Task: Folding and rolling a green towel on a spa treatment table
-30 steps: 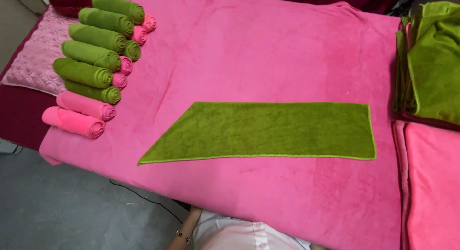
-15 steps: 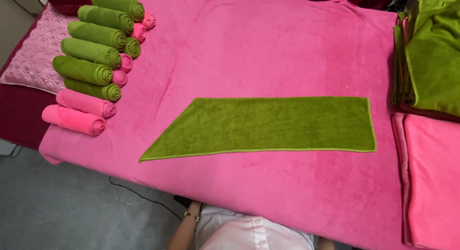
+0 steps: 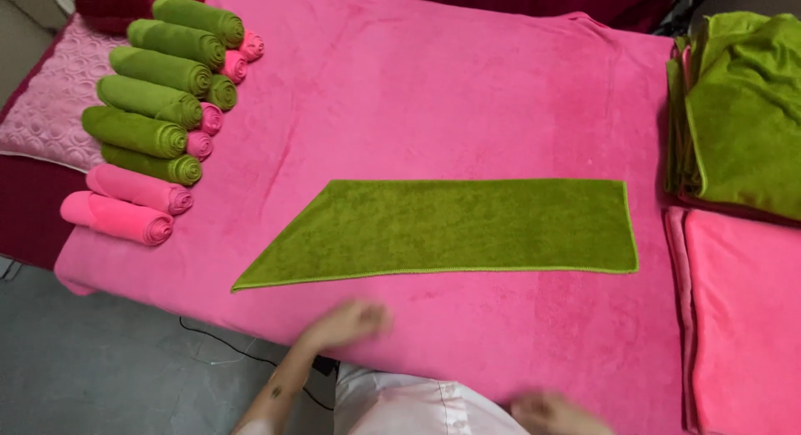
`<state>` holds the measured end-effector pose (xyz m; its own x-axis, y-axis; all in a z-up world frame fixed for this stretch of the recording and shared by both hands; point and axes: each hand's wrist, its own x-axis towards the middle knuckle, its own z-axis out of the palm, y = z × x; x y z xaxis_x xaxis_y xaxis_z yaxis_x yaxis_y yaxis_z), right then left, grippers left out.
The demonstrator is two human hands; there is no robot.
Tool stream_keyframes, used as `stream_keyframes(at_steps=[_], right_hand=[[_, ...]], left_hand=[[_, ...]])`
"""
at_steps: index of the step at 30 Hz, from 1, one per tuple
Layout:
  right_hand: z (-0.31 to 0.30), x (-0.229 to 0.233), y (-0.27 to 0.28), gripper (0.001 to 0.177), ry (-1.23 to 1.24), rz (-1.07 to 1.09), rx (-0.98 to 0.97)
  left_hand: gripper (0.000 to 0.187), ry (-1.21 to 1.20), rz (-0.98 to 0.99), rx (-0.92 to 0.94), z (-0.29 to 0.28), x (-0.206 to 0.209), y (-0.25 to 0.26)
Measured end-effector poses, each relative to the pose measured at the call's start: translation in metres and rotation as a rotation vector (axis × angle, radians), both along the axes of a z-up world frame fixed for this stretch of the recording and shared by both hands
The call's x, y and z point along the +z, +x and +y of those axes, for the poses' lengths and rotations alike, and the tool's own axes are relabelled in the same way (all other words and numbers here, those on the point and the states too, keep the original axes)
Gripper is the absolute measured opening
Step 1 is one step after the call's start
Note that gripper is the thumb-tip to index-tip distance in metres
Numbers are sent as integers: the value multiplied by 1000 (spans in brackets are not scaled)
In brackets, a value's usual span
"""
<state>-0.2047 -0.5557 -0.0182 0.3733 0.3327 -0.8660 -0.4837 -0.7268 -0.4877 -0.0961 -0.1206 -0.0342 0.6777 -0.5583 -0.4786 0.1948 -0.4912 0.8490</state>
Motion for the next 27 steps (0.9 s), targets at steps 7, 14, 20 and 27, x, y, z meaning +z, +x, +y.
stream_keyframes(at_steps=[7, 14, 20, 27], right_hand=[[91, -37, 204, 46, 70, -980, -277], [101, -84, 292, 62, -456, -1167, 107], [-58, -91, 311, 66, -721, -1212, -42], [-113, -71, 296, 71, -905, -1171, -443]], left_hand=[[64, 490, -691, 348, -109, -51, 151], [76, 795, -908, 518, -39, -69, 151], [74, 941, -845, 710, 77, -89, 93], [72, 968, -493, 990, 119, -115, 49]])
